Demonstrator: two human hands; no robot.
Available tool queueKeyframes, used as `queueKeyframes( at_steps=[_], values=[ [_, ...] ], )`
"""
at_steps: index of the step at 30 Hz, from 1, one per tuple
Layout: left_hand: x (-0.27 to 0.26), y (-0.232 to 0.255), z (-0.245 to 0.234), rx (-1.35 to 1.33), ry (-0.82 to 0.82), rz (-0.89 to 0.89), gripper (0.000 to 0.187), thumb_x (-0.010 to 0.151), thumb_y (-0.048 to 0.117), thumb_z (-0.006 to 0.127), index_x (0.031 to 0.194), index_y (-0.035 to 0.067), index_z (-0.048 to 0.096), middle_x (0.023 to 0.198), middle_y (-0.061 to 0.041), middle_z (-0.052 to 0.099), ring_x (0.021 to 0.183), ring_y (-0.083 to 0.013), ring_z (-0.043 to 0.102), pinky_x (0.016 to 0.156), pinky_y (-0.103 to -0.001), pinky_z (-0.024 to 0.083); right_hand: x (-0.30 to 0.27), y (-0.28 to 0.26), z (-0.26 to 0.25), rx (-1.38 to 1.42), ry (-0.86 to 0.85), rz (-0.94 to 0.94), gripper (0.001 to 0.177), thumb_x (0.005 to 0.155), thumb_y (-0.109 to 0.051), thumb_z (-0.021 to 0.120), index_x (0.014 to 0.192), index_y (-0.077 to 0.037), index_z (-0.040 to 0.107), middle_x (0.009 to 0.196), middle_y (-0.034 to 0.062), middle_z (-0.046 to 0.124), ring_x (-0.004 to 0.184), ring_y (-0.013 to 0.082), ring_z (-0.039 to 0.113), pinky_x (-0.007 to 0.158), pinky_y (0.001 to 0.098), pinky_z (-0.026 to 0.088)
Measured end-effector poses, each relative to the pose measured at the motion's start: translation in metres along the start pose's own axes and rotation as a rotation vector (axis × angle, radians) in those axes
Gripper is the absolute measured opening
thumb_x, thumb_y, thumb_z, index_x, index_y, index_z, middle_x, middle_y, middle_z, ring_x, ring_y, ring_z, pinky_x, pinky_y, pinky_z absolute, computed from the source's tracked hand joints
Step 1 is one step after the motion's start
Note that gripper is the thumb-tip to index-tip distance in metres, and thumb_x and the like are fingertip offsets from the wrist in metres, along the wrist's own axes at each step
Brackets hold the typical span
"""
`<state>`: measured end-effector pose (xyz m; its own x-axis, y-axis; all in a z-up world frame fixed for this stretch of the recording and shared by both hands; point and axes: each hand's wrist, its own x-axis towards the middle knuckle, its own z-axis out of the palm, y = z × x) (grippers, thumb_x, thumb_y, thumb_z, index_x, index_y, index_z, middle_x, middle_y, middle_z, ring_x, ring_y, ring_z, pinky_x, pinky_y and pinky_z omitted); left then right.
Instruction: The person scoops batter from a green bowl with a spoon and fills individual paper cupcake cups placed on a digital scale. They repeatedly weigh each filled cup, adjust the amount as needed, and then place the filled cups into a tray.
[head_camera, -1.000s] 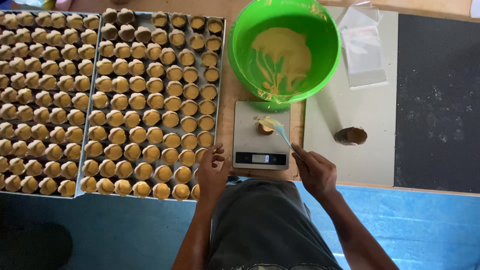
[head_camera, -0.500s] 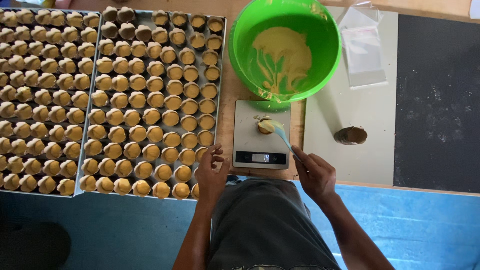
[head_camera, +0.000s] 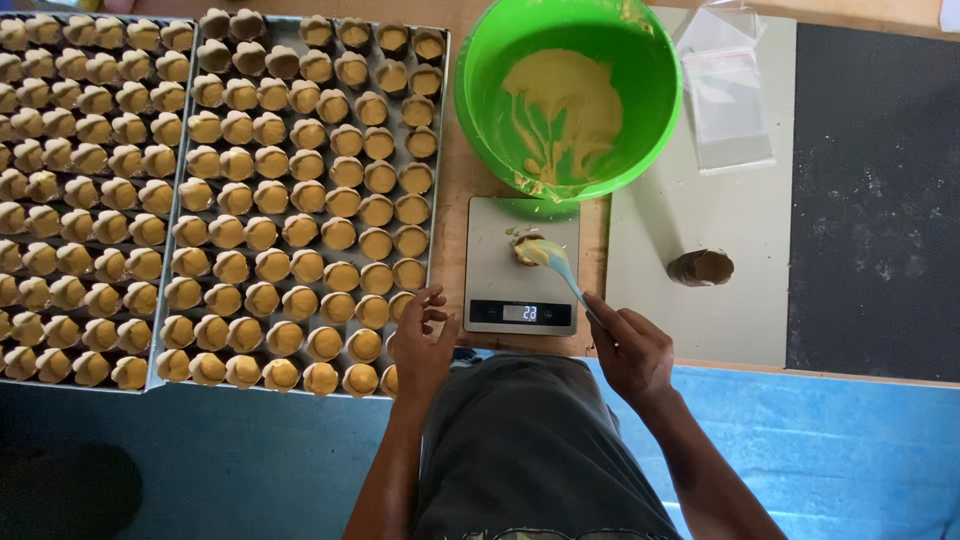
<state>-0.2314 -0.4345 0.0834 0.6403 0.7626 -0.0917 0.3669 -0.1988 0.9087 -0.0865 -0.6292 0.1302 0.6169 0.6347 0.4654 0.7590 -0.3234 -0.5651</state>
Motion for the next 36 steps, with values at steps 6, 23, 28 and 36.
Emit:
queueKeyframes(
  at_steps=[6, 23, 28, 36],
  values=[
    [-0.001, 0.01, -0.001, -0.031, -0.011, -0.04, 0.04, 0.076, 0.009, 0.062, 0.115, 0.008, 0.055, 0.098, -0.015, 0.06, 0.084, -0.0292, 0.062, 0.071, -0.036, 0.046, 0.002, -0.001, 0.0, 0.037, 0.014, 0.0, 0.023, 0.076, 0.002, 0.058, 0.098, -0.001, 0.065, 0.046, 0.0068, 0.051, 0.034, 0.0144, 0.044, 0.031, 0.0237, 0.032],
    [0.0, 0.009, -0.004, 0.001, 0.024, -0.043, 0.042, 0.073, 0.011, 0.065, 0.114, 0.008, 0.056, 0.096, -0.013, 0.062, 0.081, -0.0279, 0.063, 0.069, -0.035, 0.047, -0.019, 0.018, 0.032, -0.109, 0.035, -0.066, 0.023, 0.081, -0.005, 0.056, 0.102, -0.005, 0.065, 0.053, 0.0082, 0.055, 0.04, 0.0192, 0.051, 0.034, 0.0266, 0.038],
    [0.0, 0.004, -0.002, -0.002, 0.02, -0.041, 0.04, 0.074, 0.011, 0.064, 0.113, 0.007, 0.056, 0.097, -0.015, 0.062, 0.081, -0.0286, 0.063, 0.069, -0.036, 0.047, -0.018, 0.015, 0.03, -0.132, 0.027, -0.079, 0.026, 0.081, -0.004, 0.055, 0.105, -0.006, 0.065, 0.053, 0.0085, 0.053, 0.042, 0.0215, 0.051, 0.035, 0.0297, 0.04],
    [0.0, 0.013, -0.001, 0.023, 0.016, -0.048, 0.04, 0.074, 0.012, 0.065, 0.113, 0.008, 0.057, 0.097, -0.014, 0.063, 0.08, -0.028, 0.063, 0.069, -0.035, 0.048, -0.025, 0.013, 0.03, -0.121, 0.04, -0.078, 0.027, 0.082, -0.006, 0.054, 0.106, -0.006, 0.064, 0.055, 0.0085, 0.053, 0.043, 0.0214, 0.052, 0.035, 0.0291, 0.04]
  ],
)
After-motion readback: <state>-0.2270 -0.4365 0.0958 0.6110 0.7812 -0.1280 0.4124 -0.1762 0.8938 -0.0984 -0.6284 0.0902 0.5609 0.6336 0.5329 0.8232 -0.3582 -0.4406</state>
